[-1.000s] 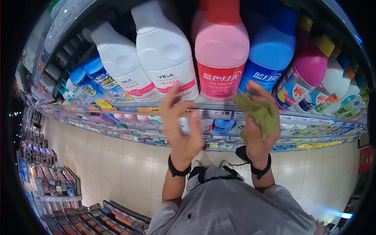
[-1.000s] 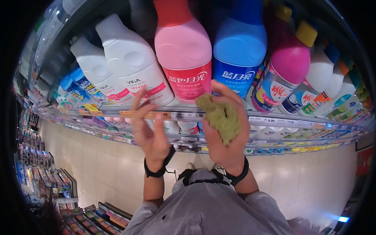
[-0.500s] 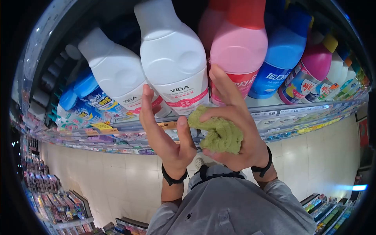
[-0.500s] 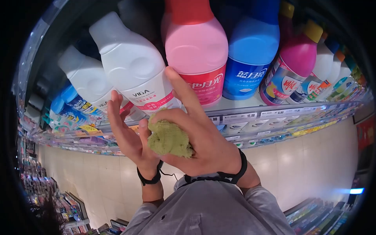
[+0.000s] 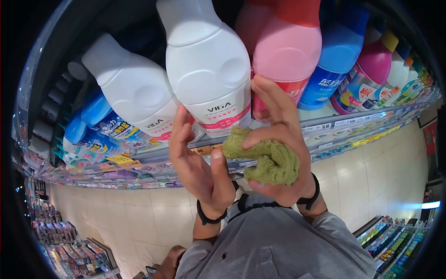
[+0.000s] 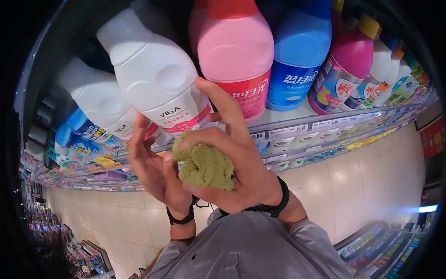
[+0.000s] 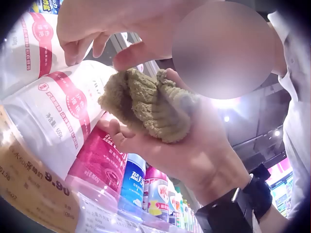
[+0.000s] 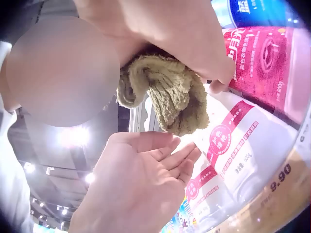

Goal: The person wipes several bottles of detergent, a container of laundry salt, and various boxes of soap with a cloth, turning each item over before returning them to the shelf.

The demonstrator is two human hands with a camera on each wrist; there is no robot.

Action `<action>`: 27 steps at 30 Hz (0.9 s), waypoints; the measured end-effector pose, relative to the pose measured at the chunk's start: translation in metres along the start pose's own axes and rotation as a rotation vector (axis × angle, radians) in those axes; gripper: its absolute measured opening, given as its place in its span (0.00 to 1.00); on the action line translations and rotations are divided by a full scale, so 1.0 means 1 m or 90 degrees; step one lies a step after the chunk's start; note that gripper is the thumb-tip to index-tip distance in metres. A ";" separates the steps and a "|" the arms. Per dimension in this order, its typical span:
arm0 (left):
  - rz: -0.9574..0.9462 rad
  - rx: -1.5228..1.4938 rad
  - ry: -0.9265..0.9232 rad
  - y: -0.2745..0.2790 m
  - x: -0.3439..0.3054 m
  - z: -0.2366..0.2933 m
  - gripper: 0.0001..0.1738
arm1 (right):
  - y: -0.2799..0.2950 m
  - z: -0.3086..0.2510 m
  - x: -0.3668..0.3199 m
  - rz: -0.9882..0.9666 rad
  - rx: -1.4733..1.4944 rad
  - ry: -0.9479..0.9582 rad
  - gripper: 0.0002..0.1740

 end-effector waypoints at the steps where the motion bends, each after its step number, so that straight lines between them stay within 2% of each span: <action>1: 0.008 -0.010 -0.007 -0.002 -0.001 0.000 0.26 | 0.001 0.001 -0.003 0.010 0.014 0.006 0.25; 5: 0.059 -0.074 -0.008 -0.004 0.000 -0.002 0.22 | 0.001 0.001 -0.002 0.019 0.034 0.013 0.26; 11: 0.110 -0.115 0.000 -0.009 -0.001 -0.009 0.23 | 0.003 0.001 -0.009 0.032 0.014 0.018 0.28; 15: 0.162 -0.120 0.055 -0.013 -0.001 0.001 0.30 | 0.001 0.006 -0.013 0.071 0.038 0.054 0.28; 16: 0.171 -0.105 0.052 -0.012 -0.002 -0.001 0.36 | 0.002 0.006 -0.014 0.077 0.044 0.062 0.28; 19: 0.130 -0.060 0.042 -0.008 0.001 0.001 0.41 | 0.004 0.005 -0.018 0.075 0.069 0.078 0.29; 22: 0.061 -0.154 0.047 -0.011 0.007 -0.005 0.47 | 0.003 0.004 -0.024 0.076 0.098 0.093 0.32; 25: 0.072 -0.199 0.162 -0.009 0.001 -0.006 0.43 | 0.007 0.001 -0.031 0.054 0.097 0.105 0.36; 27: 0.028 -0.210 0.133 -0.008 0.002 -0.002 0.37 | 0.009 0.002 -0.040 0.043 0.101 0.096 0.35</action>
Point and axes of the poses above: each hand's wrist, its own x-axis towards the middle knuckle, its own y-axis out of the back of the hand, z = x × y, the point moved 3 cm from there along x, towards the middle knuckle, and after that the axes turned 6 degrees about -x, right-handed, at the moved point
